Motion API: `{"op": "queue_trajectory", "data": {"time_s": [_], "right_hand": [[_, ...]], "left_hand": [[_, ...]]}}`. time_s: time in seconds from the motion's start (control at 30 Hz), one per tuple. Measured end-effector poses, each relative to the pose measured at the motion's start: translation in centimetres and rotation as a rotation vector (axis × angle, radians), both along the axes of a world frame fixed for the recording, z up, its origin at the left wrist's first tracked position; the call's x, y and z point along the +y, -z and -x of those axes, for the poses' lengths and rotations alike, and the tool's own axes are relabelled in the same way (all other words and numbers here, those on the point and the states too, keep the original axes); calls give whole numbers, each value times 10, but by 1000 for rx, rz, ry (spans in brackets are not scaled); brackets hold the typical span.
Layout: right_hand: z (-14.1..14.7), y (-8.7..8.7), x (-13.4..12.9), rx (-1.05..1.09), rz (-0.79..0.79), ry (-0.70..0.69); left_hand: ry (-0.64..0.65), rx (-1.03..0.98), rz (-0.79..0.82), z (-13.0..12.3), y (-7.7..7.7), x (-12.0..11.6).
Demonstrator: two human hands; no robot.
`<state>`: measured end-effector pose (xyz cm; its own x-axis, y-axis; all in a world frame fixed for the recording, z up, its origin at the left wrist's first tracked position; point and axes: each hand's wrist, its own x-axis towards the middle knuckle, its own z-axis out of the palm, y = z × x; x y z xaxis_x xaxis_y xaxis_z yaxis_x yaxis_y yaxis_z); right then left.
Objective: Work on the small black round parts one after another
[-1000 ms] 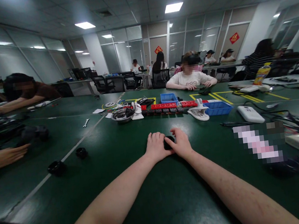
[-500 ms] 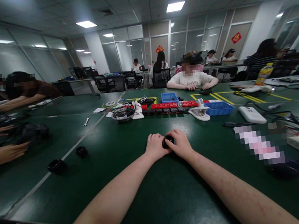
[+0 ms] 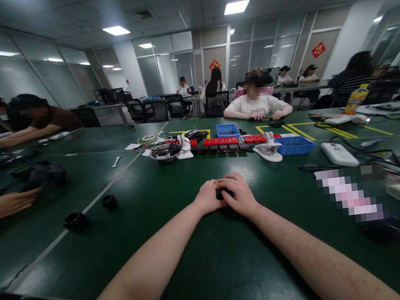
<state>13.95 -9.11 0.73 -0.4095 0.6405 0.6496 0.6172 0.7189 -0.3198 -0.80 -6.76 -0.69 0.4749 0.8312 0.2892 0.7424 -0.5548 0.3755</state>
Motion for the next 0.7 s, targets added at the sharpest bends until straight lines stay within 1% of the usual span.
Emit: {"op": "queue_trajectory", "data": {"time_s": [0.1, 0.23, 0.33, 0.53, 0.7], "right_hand": [[0, 1, 1, 50, -4, 74], [-4, 10, 10, 111, 47, 213], [-7, 15, 15, 132, 71, 270], [-6, 16, 17, 97, 100, 281], [-4, 12, 15, 74, 106, 254]], "left_hand": [[-22, -7, -34, -2, -1, -3], [-97, -3, -97, -6, -3, -9], [-136, -6, -149, -10, -5, -13], [-186, 54, -180, -14, -7, -16], [-189, 46, -121, -12, -7, -13]]}}
